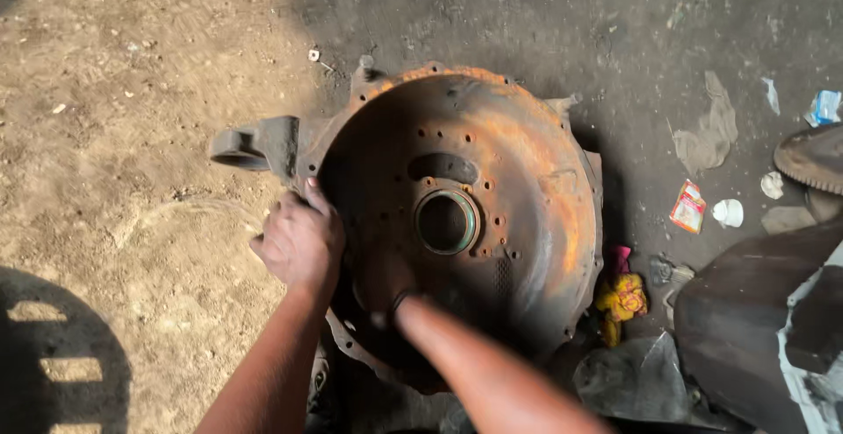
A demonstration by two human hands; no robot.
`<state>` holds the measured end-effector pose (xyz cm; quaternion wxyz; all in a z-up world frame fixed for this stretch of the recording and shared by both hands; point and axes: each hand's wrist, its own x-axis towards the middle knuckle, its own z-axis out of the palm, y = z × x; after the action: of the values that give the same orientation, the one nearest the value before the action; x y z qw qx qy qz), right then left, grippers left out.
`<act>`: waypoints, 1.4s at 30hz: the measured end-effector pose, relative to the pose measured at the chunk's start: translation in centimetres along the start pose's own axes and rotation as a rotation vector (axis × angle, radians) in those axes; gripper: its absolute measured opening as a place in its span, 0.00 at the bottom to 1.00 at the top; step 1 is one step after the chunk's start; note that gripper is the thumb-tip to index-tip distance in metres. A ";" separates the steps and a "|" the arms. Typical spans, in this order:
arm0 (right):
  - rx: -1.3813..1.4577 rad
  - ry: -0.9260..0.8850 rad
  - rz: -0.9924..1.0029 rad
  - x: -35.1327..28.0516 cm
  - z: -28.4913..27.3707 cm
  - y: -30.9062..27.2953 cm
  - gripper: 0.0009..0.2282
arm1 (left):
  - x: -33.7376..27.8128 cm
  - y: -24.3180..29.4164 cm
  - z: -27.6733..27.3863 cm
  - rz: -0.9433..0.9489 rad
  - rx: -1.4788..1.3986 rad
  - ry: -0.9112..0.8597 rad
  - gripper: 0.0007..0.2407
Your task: The person cleans a rusty brake drum using a wire brush and a cloth. They scrub the inner surface and rim of the drum with the brush, then wipe it down with the cloth to remove debris.
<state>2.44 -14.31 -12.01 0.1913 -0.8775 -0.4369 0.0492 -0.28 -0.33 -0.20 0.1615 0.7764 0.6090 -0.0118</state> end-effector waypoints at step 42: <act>0.059 -0.204 0.403 7.7 -9.4 13.2 0.25 | 1.4 -0.2 1.2 -0.046 -0.018 -0.065 0.23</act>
<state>19.38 -18.19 -7.73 0.1581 -0.9316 -0.2681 0.1876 0.15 0.66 -1.72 0.1878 0.7601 0.6211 -0.0352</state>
